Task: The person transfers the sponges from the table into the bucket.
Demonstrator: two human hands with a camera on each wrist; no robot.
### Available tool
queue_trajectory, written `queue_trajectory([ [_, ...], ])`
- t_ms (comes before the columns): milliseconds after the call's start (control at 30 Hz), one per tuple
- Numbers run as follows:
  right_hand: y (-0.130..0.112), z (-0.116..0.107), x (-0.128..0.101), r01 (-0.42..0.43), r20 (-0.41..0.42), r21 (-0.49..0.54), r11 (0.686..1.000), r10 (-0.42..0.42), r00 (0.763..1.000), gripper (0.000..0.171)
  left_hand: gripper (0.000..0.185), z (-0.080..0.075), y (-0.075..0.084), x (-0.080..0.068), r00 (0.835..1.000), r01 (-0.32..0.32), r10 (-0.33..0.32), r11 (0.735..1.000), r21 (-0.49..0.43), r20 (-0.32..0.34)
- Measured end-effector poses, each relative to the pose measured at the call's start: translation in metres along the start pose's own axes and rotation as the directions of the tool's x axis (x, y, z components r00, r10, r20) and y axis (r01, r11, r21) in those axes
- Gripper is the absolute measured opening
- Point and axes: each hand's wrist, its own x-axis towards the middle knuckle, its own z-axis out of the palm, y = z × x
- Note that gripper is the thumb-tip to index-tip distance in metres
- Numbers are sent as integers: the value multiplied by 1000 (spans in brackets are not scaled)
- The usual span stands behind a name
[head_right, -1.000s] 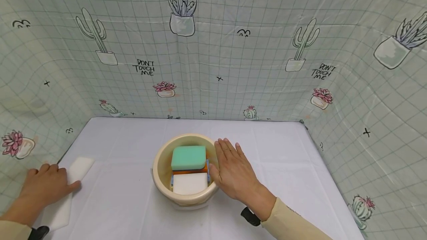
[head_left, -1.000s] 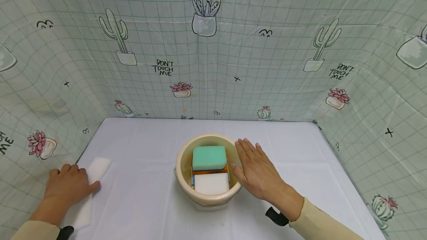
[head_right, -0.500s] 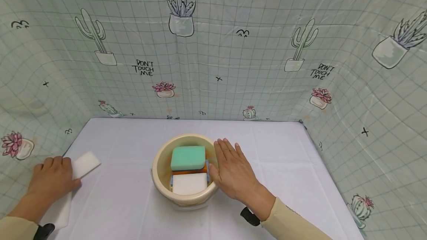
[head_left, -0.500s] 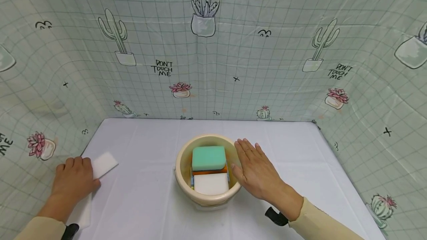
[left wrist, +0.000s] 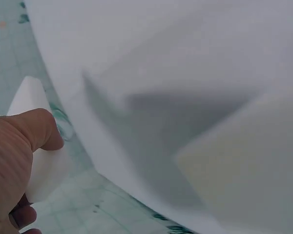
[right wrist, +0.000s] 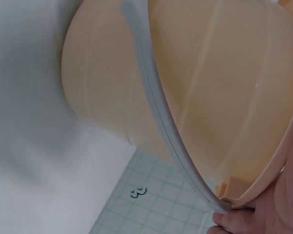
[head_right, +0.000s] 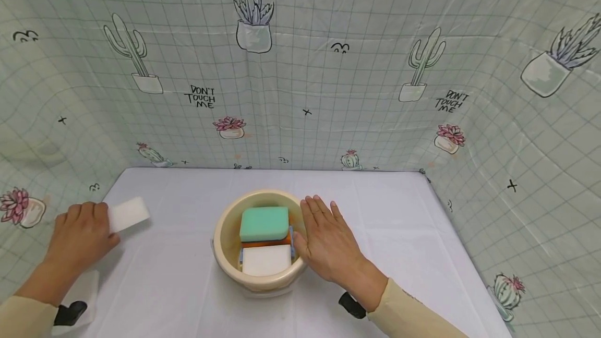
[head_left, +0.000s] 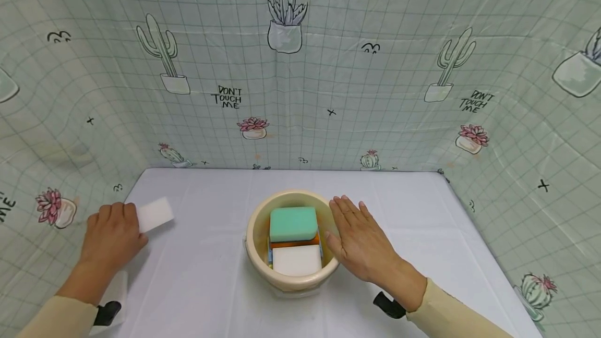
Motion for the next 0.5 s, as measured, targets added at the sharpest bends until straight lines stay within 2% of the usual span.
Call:
queue_trajectory([
  [167,0,-1,0,7,5,-19,1000,-7,1000,69,51,-11,17,19,992,-73,71,997,-20,-104],
  [367,-1,-2,1,17,12,-40,999,-16,1000,69,53,-36,46,45,991,-91,83,993,-70,-106],
  [500,-1,-3,1,23,8,-48,999,-23,1000,69,57,-56,72,60,983,-148,137,985,-88,-124],
])
